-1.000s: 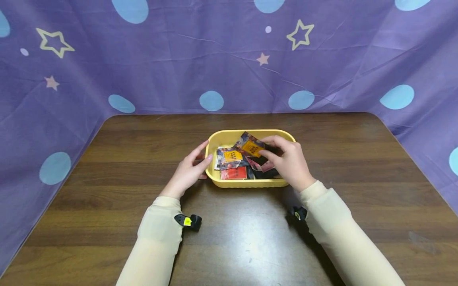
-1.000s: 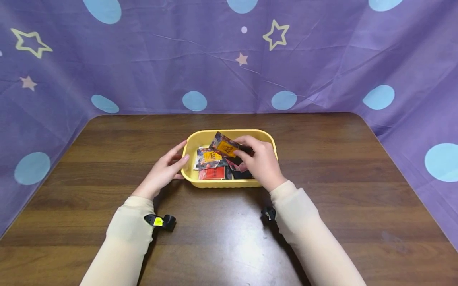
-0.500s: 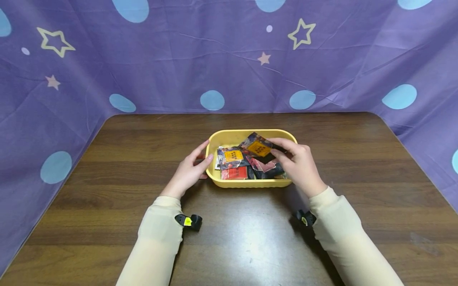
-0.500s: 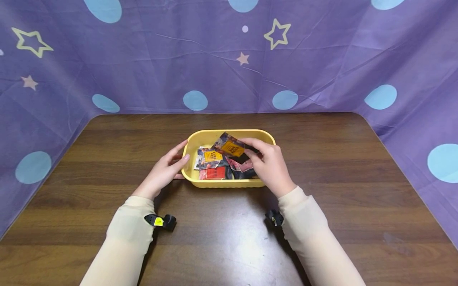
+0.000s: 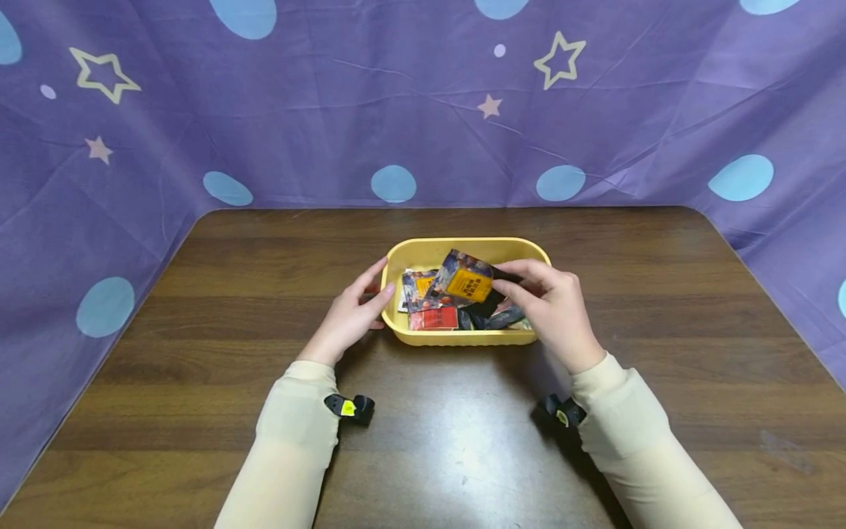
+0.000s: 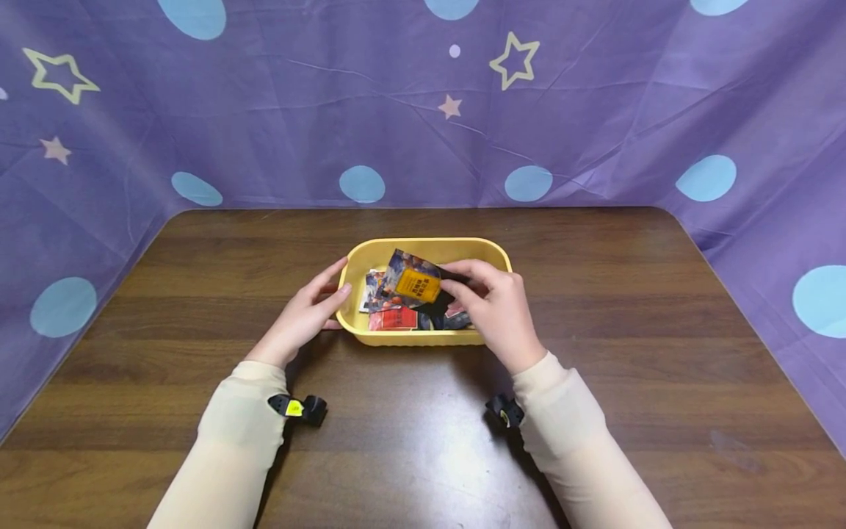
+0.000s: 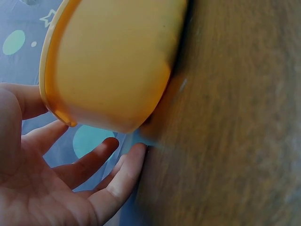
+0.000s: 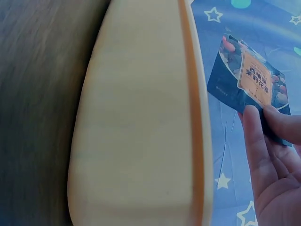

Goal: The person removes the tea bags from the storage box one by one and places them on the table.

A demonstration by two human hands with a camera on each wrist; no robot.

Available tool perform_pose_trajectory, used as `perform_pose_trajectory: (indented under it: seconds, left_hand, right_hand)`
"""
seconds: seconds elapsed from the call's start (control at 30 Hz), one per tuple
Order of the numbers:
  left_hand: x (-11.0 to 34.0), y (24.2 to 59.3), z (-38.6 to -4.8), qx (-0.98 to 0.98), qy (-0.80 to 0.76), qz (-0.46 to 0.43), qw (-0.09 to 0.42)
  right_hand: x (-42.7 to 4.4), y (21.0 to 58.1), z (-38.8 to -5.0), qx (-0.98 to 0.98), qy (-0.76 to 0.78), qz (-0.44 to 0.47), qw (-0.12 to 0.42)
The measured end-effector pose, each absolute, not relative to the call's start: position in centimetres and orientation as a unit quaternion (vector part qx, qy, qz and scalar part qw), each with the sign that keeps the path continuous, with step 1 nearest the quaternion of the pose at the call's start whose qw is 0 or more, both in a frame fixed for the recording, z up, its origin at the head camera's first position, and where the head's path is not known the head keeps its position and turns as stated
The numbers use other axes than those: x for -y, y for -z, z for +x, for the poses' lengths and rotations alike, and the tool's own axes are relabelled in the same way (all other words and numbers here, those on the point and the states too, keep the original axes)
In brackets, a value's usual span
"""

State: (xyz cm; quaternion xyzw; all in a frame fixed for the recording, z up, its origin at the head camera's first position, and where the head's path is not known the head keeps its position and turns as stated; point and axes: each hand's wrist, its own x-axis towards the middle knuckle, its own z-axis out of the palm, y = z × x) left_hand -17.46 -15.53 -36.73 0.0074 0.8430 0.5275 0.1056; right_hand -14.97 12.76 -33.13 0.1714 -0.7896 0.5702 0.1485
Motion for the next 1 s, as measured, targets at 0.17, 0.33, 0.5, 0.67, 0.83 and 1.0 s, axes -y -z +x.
perform_pose_trajectory:
  seconds: [0.17, 0.33, 0.5, 0.67, 0.83, 1.0]
  left_hand:
    - [15.4, 36.7, -17.4, -0.844, -0.525, 0.008, 0.108]
    - [15.5, 36.7, -17.3, -0.844, -0.526, 0.003, 0.107]
    - [15.5, 36.6, -17.4, -0.844, -0.526, 0.006, 0.103]
    - [15.5, 36.6, -17.4, -0.846, -0.523, 0.009, 0.102]
    - [15.5, 36.6, -17.3, -0.846, -0.524, 0.008, 0.103]
    - [15.5, 36.5, -17.2, -0.842, -0.530, 0.008, 0.100]
  right_hand:
    - [-12.6, 32.9, -14.6, 0.775, -0.605, 0.143, 0.118]
    - [-12.2, 32.5, -14.2, 0.763, -0.631, 0.119, 0.074]
    - [-11.7, 32.2, -13.7, 0.778, -0.615, 0.126, 0.029]
    - [-11.0, 32.6, -13.3, 0.808, -0.569, 0.151, -0.009]
    - [-10.2, 33.0, -12.8, 0.819, -0.544, 0.181, -0.030]
    - [-9.8, 33.2, -12.4, 0.825, -0.533, 0.180, -0.059]
